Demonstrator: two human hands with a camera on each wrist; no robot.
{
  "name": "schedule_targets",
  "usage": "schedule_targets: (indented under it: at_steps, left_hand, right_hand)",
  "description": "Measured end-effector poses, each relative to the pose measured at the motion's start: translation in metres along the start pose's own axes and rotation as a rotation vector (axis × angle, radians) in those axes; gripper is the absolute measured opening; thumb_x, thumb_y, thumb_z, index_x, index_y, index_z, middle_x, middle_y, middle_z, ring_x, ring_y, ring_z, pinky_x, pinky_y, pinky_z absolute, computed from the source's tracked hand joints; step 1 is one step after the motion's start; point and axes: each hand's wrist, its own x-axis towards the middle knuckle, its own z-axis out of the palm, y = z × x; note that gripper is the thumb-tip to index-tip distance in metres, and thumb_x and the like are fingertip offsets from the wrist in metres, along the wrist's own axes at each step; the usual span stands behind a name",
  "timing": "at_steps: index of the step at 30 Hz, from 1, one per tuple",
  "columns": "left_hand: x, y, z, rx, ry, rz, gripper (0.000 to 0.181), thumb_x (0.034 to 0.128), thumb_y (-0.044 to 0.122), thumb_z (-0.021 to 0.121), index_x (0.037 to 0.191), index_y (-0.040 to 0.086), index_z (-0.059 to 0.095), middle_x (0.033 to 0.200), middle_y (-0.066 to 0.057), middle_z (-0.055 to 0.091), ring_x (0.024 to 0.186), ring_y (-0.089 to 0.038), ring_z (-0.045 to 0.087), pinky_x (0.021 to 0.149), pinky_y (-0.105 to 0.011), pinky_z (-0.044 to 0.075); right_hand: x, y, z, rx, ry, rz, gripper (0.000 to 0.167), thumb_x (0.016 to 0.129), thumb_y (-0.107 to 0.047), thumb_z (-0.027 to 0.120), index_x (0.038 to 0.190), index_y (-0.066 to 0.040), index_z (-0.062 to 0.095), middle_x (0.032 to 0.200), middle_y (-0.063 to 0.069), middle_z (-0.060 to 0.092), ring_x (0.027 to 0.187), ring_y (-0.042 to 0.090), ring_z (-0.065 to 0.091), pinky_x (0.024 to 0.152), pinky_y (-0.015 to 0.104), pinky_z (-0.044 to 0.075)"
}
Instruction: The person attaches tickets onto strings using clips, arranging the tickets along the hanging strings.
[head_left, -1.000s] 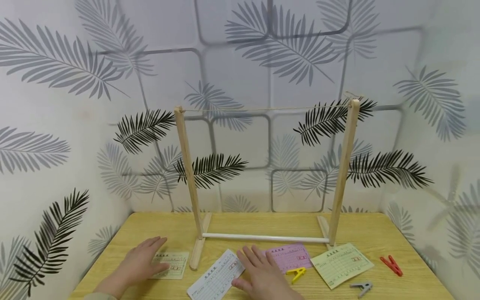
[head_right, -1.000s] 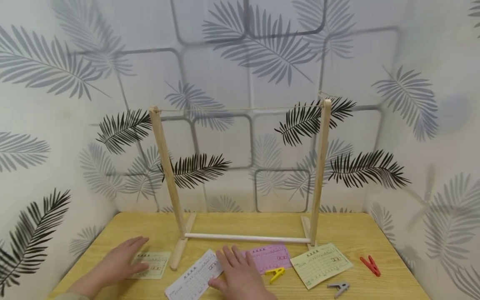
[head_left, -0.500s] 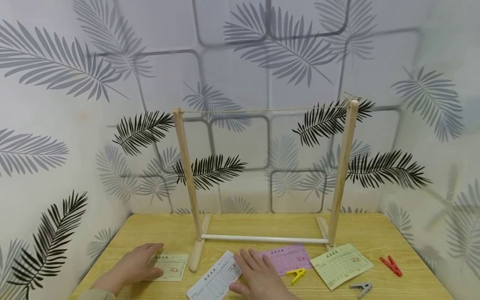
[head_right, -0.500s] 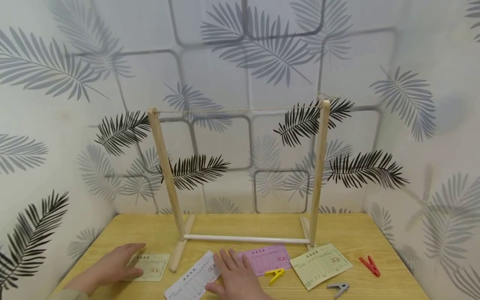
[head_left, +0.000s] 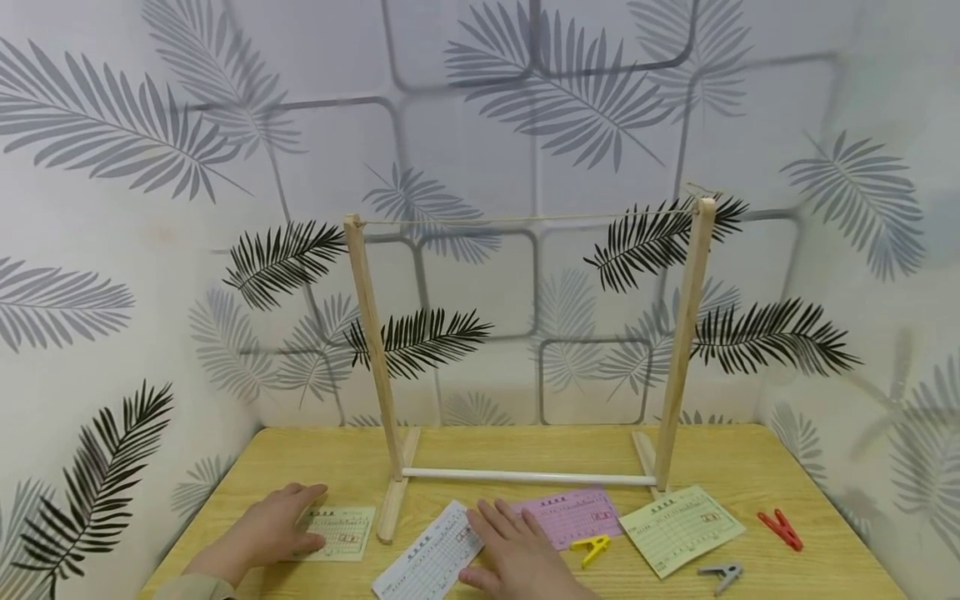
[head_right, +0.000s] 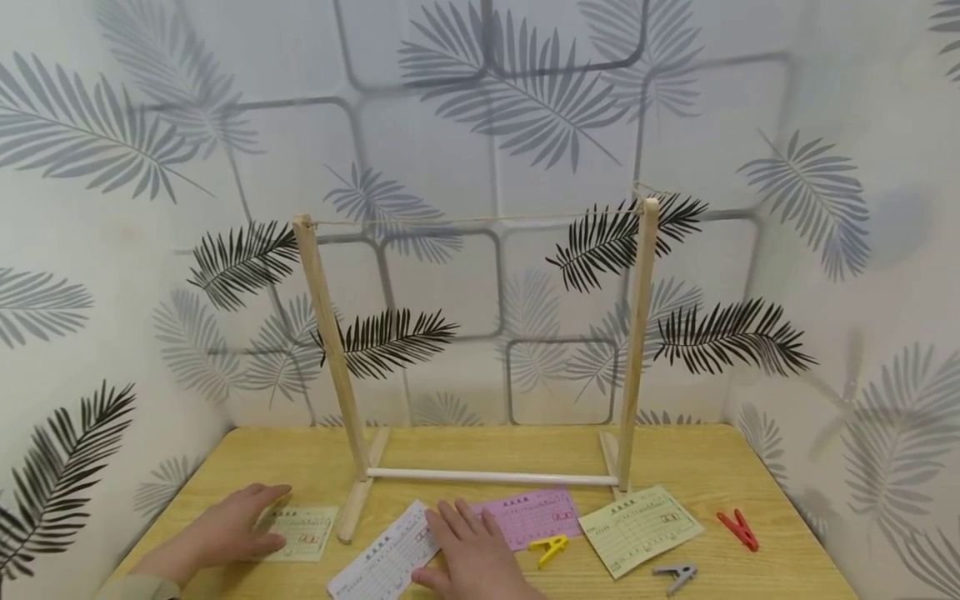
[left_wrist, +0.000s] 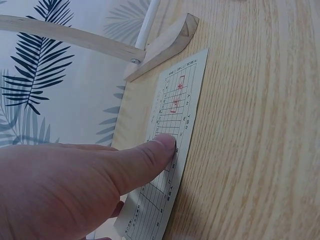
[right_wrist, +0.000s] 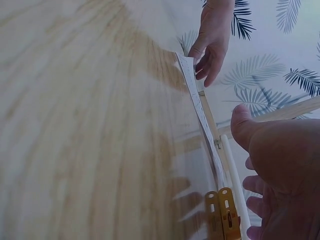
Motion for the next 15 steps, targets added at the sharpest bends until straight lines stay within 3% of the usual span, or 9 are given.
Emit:
schedule_targets:
  at_steps: [9, 15]
  left_hand:
    - [0.0015, -0.0022, 0.0011, 0.008, 0.004, -0.02, 0.081, 0.0874, 0.039, 0.095, 0.152, 0.004, 0.062, 0.122, -0.018, 0.063, 0.105, -0.04, 0.064, 0.084, -0.065, 0.057]
    - [0.0002, -0.0025, 0.0022, 0.025, 0.013, -0.071, 0.085, 0.0856, 0.046, 0.095, 0.152, 0.005, 0.062, 0.119, -0.015, 0.064, 0.098, -0.033, 0.063, 0.081, -0.068, 0.055]
  right_hand:
    - [-0.0015, -0.0014, -0.0053, 0.017, -0.018, 0.037, 0.081, 0.106, -0.06, 0.065, 0.168, -0.012, 0.046, 0.173, 0.013, 0.043, 0.16, 0.039, 0.036, 0.127, 0.067, 0.027]
    - [-0.0044, 0.0021, -0.01, 0.005, 0.032, 0.032, 0.079, 0.107, -0.057, 0.067, 0.166, -0.008, 0.048, 0.171, 0.015, 0.046, 0.159, 0.041, 0.038, 0.126, 0.068, 0.029]
